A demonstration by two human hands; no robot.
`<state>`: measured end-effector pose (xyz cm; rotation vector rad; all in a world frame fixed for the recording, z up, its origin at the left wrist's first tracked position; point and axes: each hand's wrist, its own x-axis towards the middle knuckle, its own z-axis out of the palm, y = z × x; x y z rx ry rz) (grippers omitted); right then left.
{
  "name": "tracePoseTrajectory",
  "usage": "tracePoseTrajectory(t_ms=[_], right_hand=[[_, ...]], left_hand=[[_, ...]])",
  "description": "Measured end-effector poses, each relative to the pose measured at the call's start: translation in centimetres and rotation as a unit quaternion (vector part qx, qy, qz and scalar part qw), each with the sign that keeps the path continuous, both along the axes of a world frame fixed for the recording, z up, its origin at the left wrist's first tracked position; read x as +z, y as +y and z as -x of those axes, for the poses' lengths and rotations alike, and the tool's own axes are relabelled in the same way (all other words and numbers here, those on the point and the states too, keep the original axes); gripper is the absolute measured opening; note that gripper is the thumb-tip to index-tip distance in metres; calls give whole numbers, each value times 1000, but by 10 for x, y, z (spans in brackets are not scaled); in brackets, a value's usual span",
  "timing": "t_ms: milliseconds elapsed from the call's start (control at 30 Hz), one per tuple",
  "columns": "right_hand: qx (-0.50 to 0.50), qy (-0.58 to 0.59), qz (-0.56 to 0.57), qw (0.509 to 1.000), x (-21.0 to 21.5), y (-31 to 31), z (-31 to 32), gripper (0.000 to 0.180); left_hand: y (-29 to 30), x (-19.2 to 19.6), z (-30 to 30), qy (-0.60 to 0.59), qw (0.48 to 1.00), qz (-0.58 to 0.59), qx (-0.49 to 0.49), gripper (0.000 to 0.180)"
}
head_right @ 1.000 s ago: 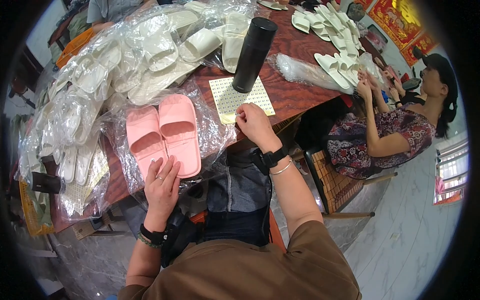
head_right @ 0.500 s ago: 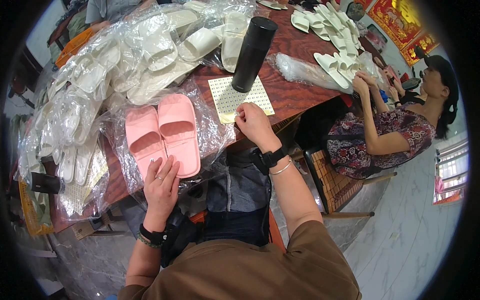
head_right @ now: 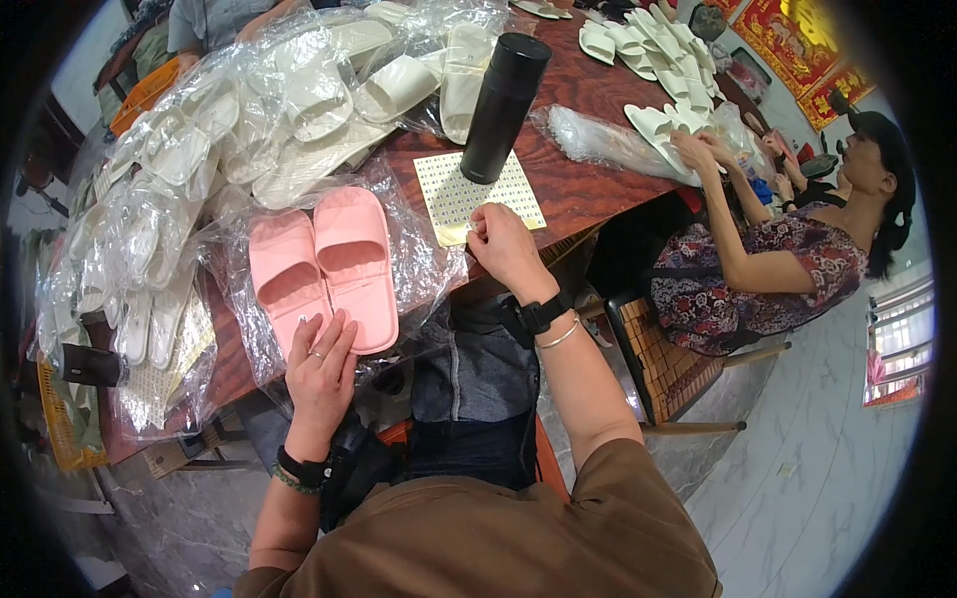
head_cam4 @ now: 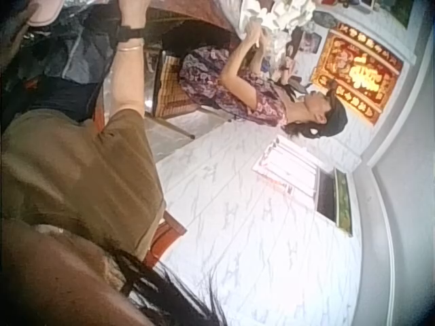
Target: The person is packaging pairs of sandals into plastic bags in a manufacturing setting.
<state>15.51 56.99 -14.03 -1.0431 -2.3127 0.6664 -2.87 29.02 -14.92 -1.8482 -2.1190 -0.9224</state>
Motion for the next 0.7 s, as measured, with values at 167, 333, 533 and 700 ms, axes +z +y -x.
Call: tracePoseTrajectory(t_ms=[167,333,533,700], right_hand=[[10,-18,7,1000,0,1,-1,14],[36,-47,8,998,1,2,0,14],[10,10,-19,1000,-1,-4,1,15],[17,-11,-20,1000,3,-5,3,15]], left_hand=[[1,-1,-1,-1,1000,1,1,41],[0,-2,0,-4,1000,-1,-2,43],[0,-2,0,-6,1000,-1,-3,43],[0,-1,0,-5,1000,2,-2,44]])
